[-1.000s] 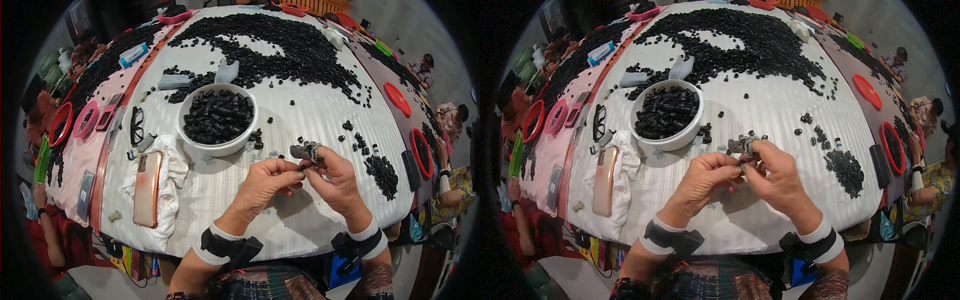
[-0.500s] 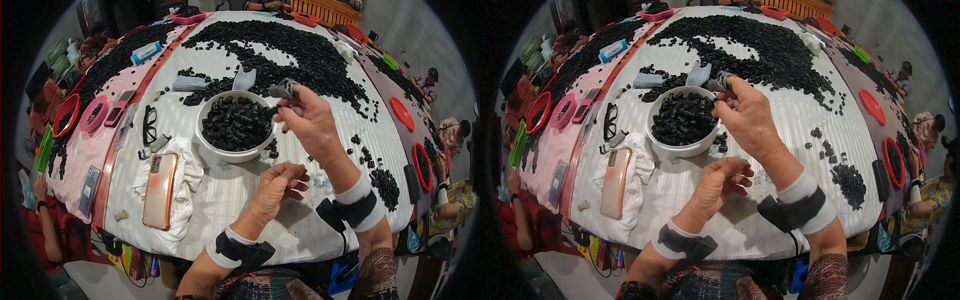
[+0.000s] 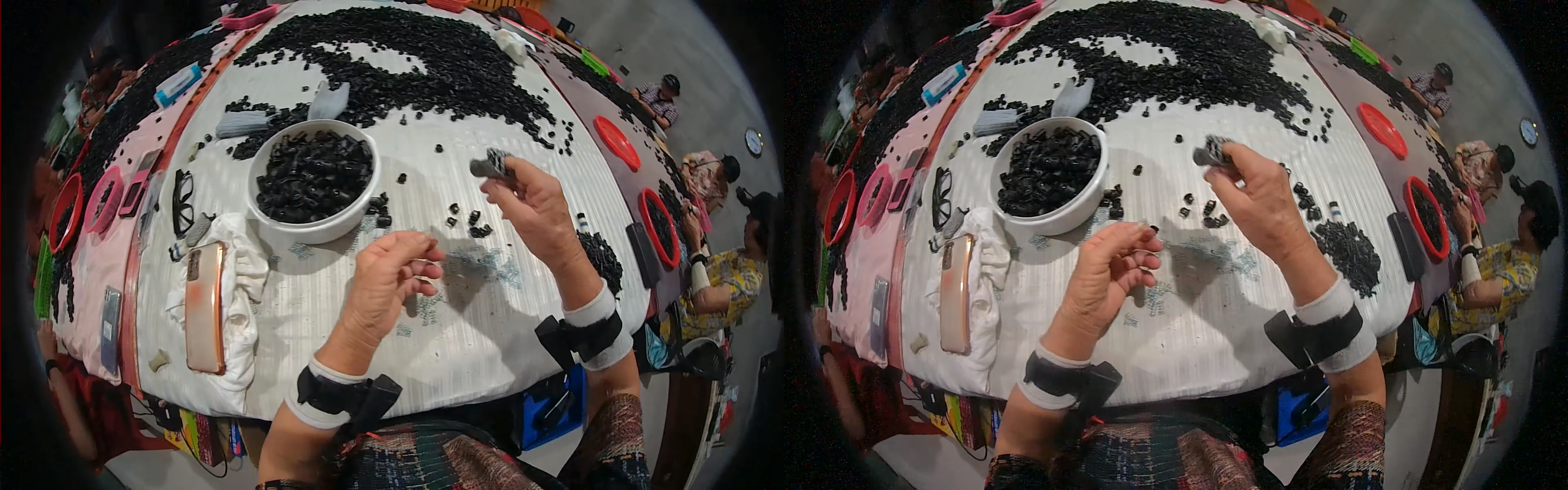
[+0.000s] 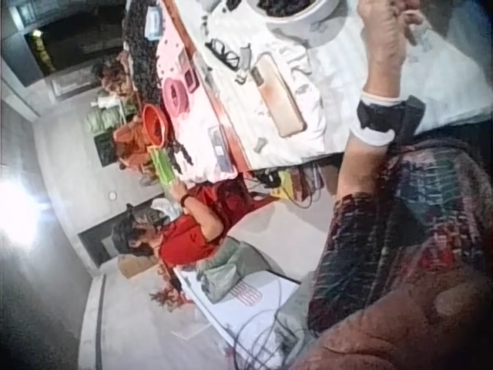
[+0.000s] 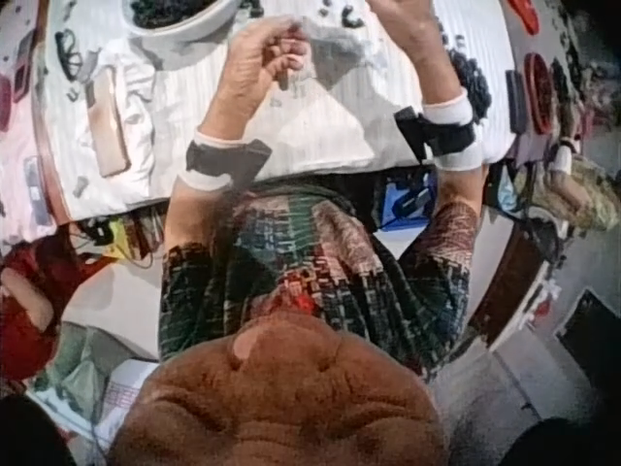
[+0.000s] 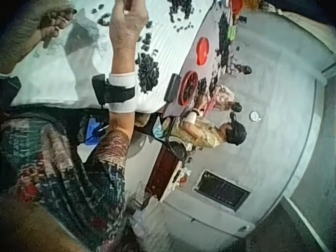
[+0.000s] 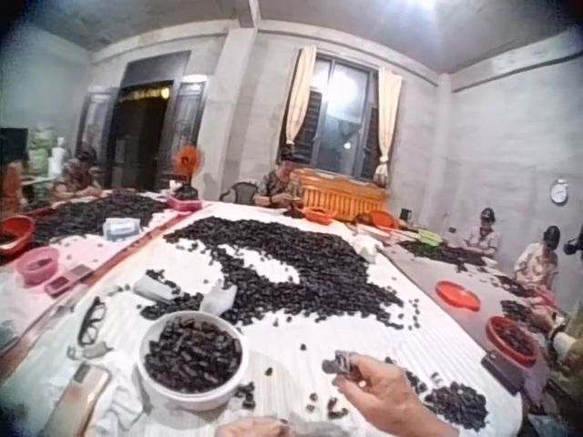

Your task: Sort small black shoe components from a large pile into smaller groups or bowls.

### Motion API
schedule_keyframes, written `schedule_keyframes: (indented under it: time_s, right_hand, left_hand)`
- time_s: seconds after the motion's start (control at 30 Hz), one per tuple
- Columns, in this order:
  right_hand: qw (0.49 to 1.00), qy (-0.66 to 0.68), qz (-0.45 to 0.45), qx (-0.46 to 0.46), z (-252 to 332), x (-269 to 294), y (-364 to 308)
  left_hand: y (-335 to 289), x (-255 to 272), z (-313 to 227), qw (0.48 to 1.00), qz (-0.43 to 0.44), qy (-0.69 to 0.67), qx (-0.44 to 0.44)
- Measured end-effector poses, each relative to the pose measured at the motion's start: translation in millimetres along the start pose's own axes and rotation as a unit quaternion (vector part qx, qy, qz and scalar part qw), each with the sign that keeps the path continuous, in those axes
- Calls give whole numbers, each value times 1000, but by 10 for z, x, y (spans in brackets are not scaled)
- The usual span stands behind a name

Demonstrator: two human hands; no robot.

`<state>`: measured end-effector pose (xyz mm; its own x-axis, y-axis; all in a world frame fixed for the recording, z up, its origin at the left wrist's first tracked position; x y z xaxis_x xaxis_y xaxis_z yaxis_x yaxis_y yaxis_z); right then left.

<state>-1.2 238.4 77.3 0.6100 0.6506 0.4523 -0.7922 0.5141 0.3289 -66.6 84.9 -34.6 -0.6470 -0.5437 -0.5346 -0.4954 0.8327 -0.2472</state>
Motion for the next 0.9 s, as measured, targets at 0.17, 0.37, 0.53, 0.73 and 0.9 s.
schedule_keyframes:
  time_s: [0.17, 0.37, 0.53, 0.73, 0.9]
  right_hand:
    - [996, -86, -14, -26, -382, 246, -232]
    - [992, -107, 8, 74, -374, 24, -162]
    - [957, -268, 87, 74, -485, -278, -93]
    - [961, -235, 61, 131, -423, -340, -163]
    - [951, -284, 47, 111, -370, -384, -220]
  left_hand:
    - [-9, 4, -31, 1000, -13, 15, -15]
    - [7, 28, -9, 1000, -13, 6, -15]
    - [18, 0, -10, 1000, -8, 9, -8]
    - [5, -22, -21, 1000, -12, 8, -8]
    - [10, 25, -10, 1000, -22, 6, -8]
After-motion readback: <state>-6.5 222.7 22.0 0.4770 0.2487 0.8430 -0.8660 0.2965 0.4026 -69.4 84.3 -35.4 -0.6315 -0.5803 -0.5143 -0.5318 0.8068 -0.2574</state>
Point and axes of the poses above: each hand's wrist, its own y-axis towards the middle knuckle, its own x-axis out of the back of the hand, z = x × y, the point moved 10 cm from there along y, towards the middle knuckle, and after that the axes turned 7 degrees about y, right-handed, at the moved point
